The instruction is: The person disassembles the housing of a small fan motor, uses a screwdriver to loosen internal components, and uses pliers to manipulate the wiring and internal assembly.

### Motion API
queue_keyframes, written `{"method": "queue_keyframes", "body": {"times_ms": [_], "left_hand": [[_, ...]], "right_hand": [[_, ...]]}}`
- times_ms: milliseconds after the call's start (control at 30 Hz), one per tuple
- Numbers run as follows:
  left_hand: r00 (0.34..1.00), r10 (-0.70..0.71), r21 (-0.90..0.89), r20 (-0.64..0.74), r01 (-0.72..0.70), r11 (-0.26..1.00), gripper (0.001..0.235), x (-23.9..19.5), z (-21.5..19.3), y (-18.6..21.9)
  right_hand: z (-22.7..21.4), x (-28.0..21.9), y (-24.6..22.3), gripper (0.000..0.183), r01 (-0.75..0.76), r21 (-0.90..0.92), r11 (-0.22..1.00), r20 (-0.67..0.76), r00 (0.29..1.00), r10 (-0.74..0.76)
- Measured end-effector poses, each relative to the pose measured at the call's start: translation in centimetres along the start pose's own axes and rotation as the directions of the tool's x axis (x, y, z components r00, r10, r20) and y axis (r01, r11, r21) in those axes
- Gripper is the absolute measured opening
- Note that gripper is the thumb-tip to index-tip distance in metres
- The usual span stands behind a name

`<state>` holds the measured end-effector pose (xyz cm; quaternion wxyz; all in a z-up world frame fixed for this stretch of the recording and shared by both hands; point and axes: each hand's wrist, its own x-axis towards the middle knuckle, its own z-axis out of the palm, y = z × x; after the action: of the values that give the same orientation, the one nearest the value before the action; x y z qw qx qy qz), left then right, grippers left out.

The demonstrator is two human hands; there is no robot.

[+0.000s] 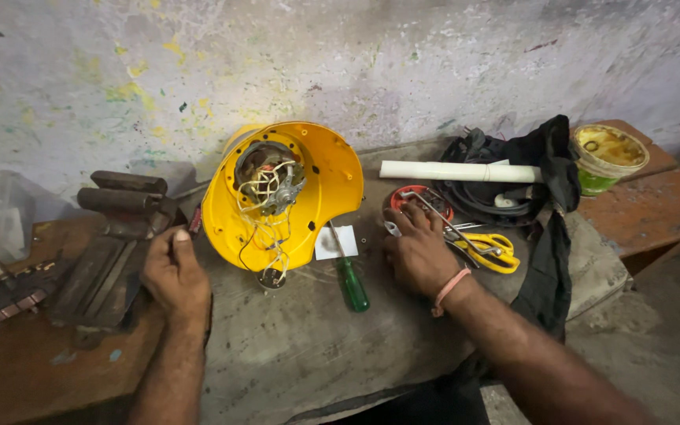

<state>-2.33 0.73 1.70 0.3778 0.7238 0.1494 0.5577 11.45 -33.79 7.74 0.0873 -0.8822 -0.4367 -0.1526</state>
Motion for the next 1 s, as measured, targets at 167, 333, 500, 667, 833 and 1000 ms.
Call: {"method": "queue_keyframes", "body": {"times_ms": [167,333,500,667,833,1000], "left_hand": [[1.0,-0.005,0.02,0.006,0.005,1.0,0.022,0.1,0.1,0.3],[1.0,0.022,0.012,-0.022,-0.022,1.0,0.021,0.2,0.1,0.5],[0.979,0.199,0.085,-0.049,-0.194,0.977,0.018,0.1,-0.4,2.5],[0.773,0.608,0.171,0.181,-0.633,0.755,0.022,-0.7,0.1,5.3],[0.581,0.751,0.04,0.313,-0.798,0.601,0.032,-0.7,0.4,6.3],[0.549,0.738,-0.033,0.392,-0.794,0.607,0.034,-1.4,0.7,7.0]], "right_hand": [[0.6,0.3,0.6,0.039,0.077,0.013,0.997,-0.002,0.997,-0.077],[1.9,1.3,1.2,0.035,0.077,0.027,0.997,0.047,0.996,-0.078],[1.2,1.3,-0.4,0.03,0.149,-0.05,0.988,-0.171,0.973,-0.155],[-0.8,0.5,-5.2,0.016,0.094,0.325,0.941,-0.361,0.932,0.031],[-0.2,1.8,-9.8,0.011,0.086,0.813,0.576,-0.192,0.973,0.126],[1.4,3.3,-11.2,0.012,-0.068,0.908,0.413,0.018,0.992,0.125]]}}
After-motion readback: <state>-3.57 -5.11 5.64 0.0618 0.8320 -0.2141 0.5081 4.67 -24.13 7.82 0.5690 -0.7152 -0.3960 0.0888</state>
